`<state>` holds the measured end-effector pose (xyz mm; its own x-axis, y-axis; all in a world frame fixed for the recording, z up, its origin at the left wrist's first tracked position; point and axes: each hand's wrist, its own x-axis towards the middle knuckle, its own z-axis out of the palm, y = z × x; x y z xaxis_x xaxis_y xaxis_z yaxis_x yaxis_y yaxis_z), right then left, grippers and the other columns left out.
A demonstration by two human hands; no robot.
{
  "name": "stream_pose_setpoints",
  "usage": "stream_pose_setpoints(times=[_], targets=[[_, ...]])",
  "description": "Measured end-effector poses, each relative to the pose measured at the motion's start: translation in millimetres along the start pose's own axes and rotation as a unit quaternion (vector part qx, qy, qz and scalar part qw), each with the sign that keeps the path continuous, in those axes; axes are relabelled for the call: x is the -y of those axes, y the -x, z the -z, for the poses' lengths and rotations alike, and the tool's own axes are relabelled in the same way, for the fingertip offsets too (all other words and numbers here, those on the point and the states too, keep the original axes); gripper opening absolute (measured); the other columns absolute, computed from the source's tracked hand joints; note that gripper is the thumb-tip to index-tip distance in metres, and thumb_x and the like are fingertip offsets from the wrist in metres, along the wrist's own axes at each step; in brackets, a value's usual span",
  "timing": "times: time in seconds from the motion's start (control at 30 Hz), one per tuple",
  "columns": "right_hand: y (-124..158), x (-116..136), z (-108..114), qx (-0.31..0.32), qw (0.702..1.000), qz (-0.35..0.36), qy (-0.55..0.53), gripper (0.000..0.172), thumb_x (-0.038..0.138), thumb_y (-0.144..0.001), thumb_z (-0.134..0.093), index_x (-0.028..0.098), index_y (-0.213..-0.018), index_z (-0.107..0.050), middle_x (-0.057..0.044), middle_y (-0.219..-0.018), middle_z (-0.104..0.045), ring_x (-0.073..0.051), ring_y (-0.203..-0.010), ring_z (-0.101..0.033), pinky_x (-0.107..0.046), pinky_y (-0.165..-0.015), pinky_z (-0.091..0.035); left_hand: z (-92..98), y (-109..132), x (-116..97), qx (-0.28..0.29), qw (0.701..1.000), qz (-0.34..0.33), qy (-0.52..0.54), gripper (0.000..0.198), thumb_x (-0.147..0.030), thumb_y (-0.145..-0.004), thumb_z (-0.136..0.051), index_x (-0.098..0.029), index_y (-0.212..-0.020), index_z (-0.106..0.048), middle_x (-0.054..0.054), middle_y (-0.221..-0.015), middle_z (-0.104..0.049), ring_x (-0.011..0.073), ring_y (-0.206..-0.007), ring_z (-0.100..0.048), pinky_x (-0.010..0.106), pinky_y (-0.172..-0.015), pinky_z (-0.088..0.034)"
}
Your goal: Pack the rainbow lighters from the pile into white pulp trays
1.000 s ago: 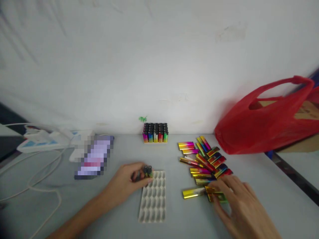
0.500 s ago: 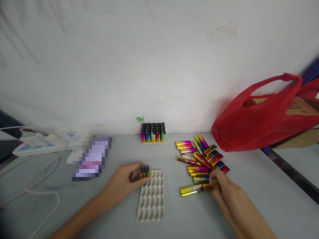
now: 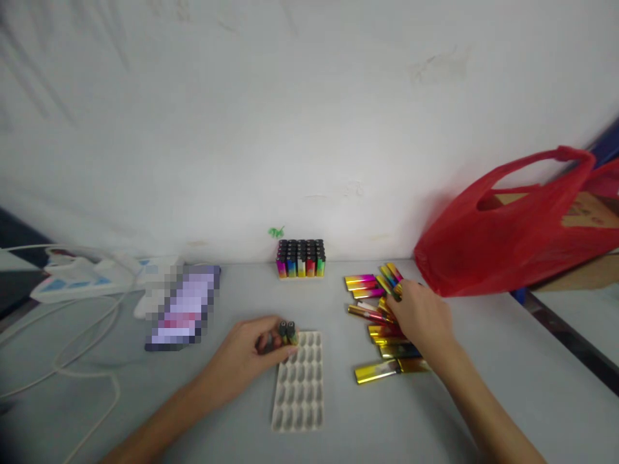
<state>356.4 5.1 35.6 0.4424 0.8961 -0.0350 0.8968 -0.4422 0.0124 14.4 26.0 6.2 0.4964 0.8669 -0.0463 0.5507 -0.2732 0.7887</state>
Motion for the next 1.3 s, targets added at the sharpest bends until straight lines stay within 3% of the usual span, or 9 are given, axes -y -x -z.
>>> stream_pose_setpoints(times=[0.23,0.33,0.43,0.63,0.8,0.9,1.07,1.3], targets=[[-27.3,-4.4,-0.6,-0.004,0.998,0.023,-0.065,0.033,0.046,-0.089,-0.069,0.015,-0.093,-0.077,-0.024,-0.096,-0.08,-0.04,-0.089,-0.078,-0.038,-0.067,-0.047,0.1,-0.1,0.5,-0.002,1.0,-0.004,-0.005,0.033,-0.043,-0.09,-0.082,-0.019,-0.075,-0.065,-0.006,-0.069,-0.058,0.0145,-0.064,-0.048,0.026,-0.063,-0.032],[-39.2,-23.9,5.6,-0.012,0.991,0.039,-0.127,0.033,0.044,-0.094,-0.058,0.019,-0.078,-0.073,-0.018,-0.087,-0.079,-0.031,-0.084,-0.075,-0.035,-0.07,-0.049,0.3,-0.1,-0.2,-0.004,1.0,-0.007,-0.003,0.032,-0.042,-0.09,-0.082,-0.02,-0.075,-0.066,-0.006,-0.069,-0.059,0.0146,-0.063,-0.048,0.027,-0.063,-0.033],[-45.8,-50.8,12.2,-0.012,0.982,0.016,-0.19,0.036,0.037,-0.095,-0.046,0.019,-0.072,-0.068,-0.014,-0.071,-0.073,-0.026,-0.067,-0.069,-0.034,-0.06,-0.048,0.1,0.0,0.0,-0.004,1.0,-0.014,-0.002,0.031,-0.042,-0.09,-0.083,-0.02,-0.076,-0.067,-0.006,-0.069,-0.059,0.0144,-0.062,-0.047,0.027,-0.063,-0.034],[-45.5,-81.5,7.9,-0.03,0.971,-0.045,-0.232,0.047,0.026,-0.096,-0.031,0.013,-0.096,-0.076,-0.018,-0.087,-0.079,-0.024,-0.07,-0.074,-0.032,-0.061,-0.055,0.2,0.2,1.1,-0.002,1.0,-0.013,-0.002,0.03,-0.041,-0.091,-0.083,-0.019,-0.077,-0.067,-0.006,-0.07,-0.06,0.0148,-0.064,-0.049,0.027,-0.064,-0.034],[-48.4,-76.5,-9.9,-0.033,0.985,-0.095,-0.139,0.053,0.051,-0.099,-0.053,0.007,-0.089,-0.081,-0.031,-0.09,-0.078,-0.044,-0.092,-0.078,-0.046,-0.074,-0.057,1.0,0.0,-0.5,0.001,1.0,-0.008,0.003,0.031,-0.043,-0.091,-0.082,-0.02,-0.076,-0.066,-0.006,-0.068,-0.059,0.0149,-0.063,-0.049,0.026,-0.063,-0.034],[-54.7,-69.2,-20.4,-0.026,0.988,-0.117,-0.093,0.062,0.061,-0.095,-0.062,0.003,-0.096,-0.083,-0.038,-0.098,-0.078,-0.051,-0.098,-0.078,-0.052,-0.077,-0.057,0.9,-0.2,-0.1,-0.001,1.0,-0.006,-0.005,0.033,-0.044,-0.09,-0.082,-0.02,-0.075,-0.065,-0.006,-0.068,-0.059,0.0151,-0.063,-0.05,0.027,-0.062,-0.033],[-68.6,-59.6,-25.5,-0.017,0.992,-0.097,-0.08,0.058,0.058,-0.096,-0.066,0.003,-0.095,-0.085,-0.032,-0.095,-0.08,-0.045,-0.093,-0.08,-0.043,-0.071,-0.056,-0.3,-0.5,2.6,-0.002,1.0,-0.006,-0.009,0.033,-0.043,-0.09,-0.083,-0.02,-0.075,-0.064,-0.007,-0.068,-0.057,0.0144,-0.063,-0.048,0.027,-0.062,-0.032],[-65.3,-62.0,-3.1,-0.031,0.996,-0.043,-0.078,0.057,0.044,-0.109,-0.042,0.012,-0.084,-0.082,-0.021,-0.085,-0.08,-0.032,-0.084,-0.078,-0.034,-0.066,-0.047,0.2,0.0,0.6,0.001,1.0,-0.011,-0.006,0.031,-0.041,-0.09,-0.084,-0.019,-0.077,-0.066,-0.007,-0.068,-0.056,0.0144,-0.063,-0.047,0.027,-0.064,-0.032]])
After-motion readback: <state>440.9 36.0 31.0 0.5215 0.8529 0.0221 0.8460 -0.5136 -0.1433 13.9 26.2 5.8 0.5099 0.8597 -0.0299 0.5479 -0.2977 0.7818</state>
